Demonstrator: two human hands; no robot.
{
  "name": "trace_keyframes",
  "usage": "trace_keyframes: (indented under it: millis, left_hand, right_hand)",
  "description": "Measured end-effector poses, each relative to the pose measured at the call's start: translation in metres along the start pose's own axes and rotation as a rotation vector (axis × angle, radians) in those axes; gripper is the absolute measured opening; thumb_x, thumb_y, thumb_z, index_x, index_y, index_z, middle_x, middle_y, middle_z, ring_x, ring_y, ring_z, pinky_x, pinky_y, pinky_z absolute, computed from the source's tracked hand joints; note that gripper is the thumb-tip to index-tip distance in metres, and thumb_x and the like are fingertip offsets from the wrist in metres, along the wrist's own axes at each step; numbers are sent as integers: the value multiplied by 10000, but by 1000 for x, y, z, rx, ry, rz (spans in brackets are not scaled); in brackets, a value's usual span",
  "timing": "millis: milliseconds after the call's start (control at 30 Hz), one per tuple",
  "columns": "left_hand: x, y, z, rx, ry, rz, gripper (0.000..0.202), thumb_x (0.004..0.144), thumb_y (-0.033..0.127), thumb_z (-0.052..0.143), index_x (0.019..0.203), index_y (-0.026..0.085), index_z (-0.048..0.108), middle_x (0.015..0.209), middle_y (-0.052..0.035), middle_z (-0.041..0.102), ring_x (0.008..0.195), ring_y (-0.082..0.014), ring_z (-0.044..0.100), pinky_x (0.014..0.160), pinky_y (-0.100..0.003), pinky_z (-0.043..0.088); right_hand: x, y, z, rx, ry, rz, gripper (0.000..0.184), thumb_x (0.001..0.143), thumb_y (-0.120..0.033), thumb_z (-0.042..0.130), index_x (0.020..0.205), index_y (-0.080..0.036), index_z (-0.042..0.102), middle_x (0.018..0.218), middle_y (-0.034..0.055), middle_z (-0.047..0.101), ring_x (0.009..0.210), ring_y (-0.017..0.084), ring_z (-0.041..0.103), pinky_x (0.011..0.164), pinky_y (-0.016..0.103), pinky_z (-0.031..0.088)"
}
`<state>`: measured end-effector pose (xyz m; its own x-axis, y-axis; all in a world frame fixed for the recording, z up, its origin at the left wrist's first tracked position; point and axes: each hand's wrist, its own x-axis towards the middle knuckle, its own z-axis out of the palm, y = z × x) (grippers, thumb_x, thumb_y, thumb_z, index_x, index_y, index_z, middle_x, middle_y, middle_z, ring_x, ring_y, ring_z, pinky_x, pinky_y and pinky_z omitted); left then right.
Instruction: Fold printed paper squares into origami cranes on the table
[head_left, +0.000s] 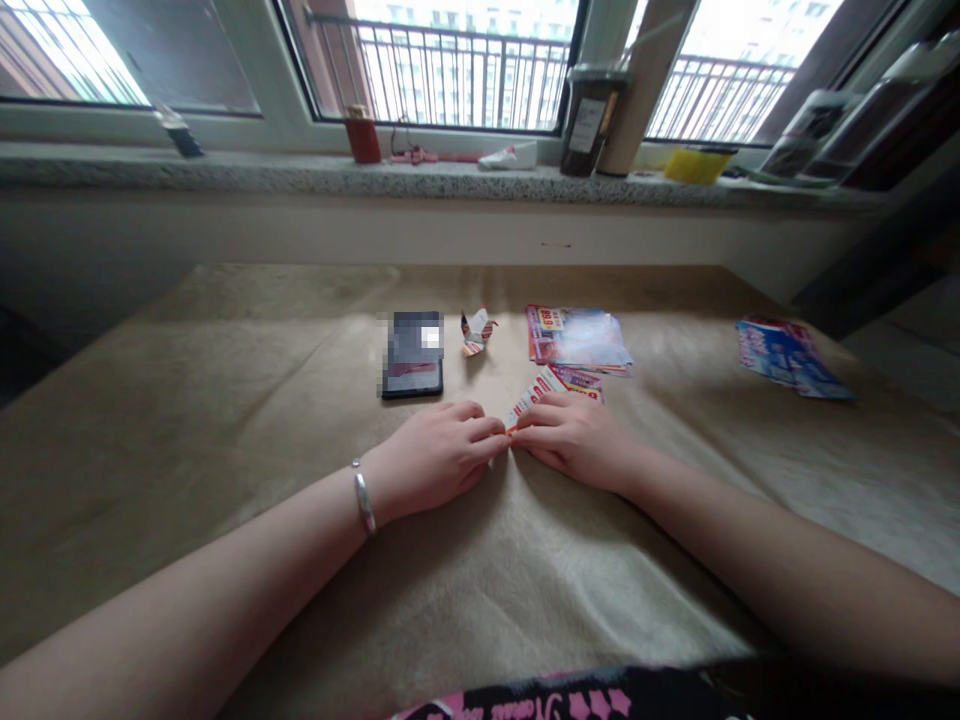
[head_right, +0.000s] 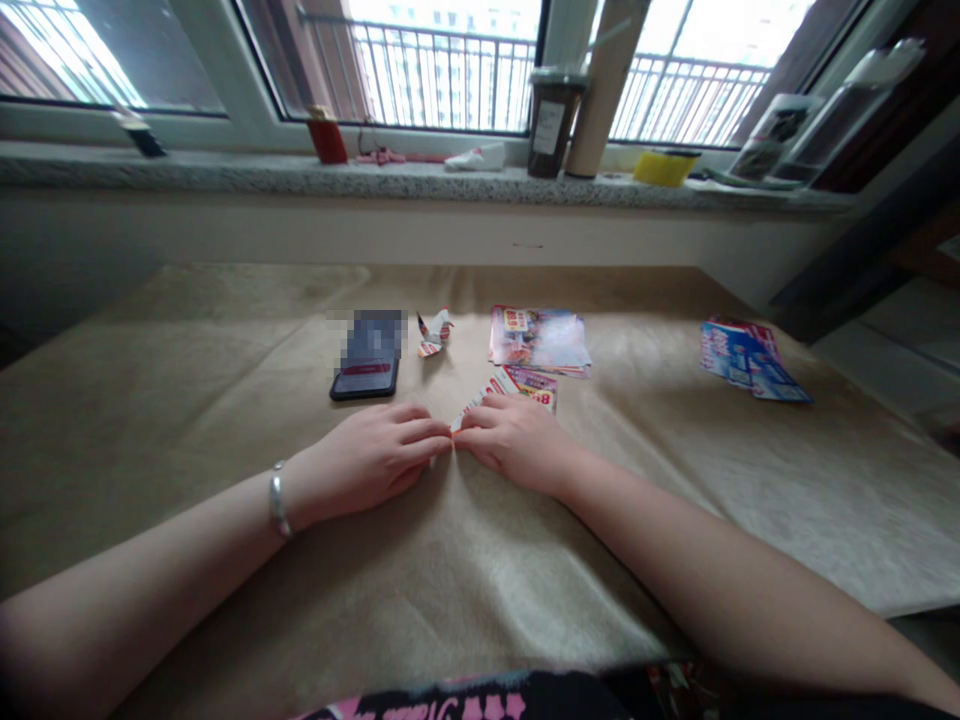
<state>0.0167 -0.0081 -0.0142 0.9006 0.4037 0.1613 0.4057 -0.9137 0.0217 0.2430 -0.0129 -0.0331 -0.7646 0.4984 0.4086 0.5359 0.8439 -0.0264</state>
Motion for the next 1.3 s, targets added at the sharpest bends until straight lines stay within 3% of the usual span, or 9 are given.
trace_keyframes:
  millis: [467, 1000, 1300]
  left_hand:
    - [-1, -4, -1, 6, -5, 56, 256, 895, 169, 443, 1114, 180, 575, 1085, -53, 630, 974, -196, 534, 822, -331, 475]
    - [-5, -16, 1, -49, 88, 63, 253, 894, 173, 440, 1091, 209, 595, 1067, -49, 635, 947, -171, 540, 835, -313, 472]
    - [-3, -14, -1, 0, 27, 78, 244, 925, 205, 401, 1084, 191, 586, 1063, -64, 623, 963, -184, 527, 833, -321, 475]
  right_hand:
    - [-8, 7, -8, -14, -46, 33, 192, 885, -228, 508, 841, -238, 695, 802, 24, 656, 763, 151, 522, 674, 268, 378]
    - [-5, -1, 1, -14, 14, 35, 216, 910, -228, 486, 885, -233, 700, 838, 37, 664, 772, 154, 517, 687, 277, 391]
    - [-5, 1, -1, -24, -10, 38, 205, 890, -203, 496, 872, -230, 698, 823, 40, 655, 781, 164, 517, 690, 281, 391]
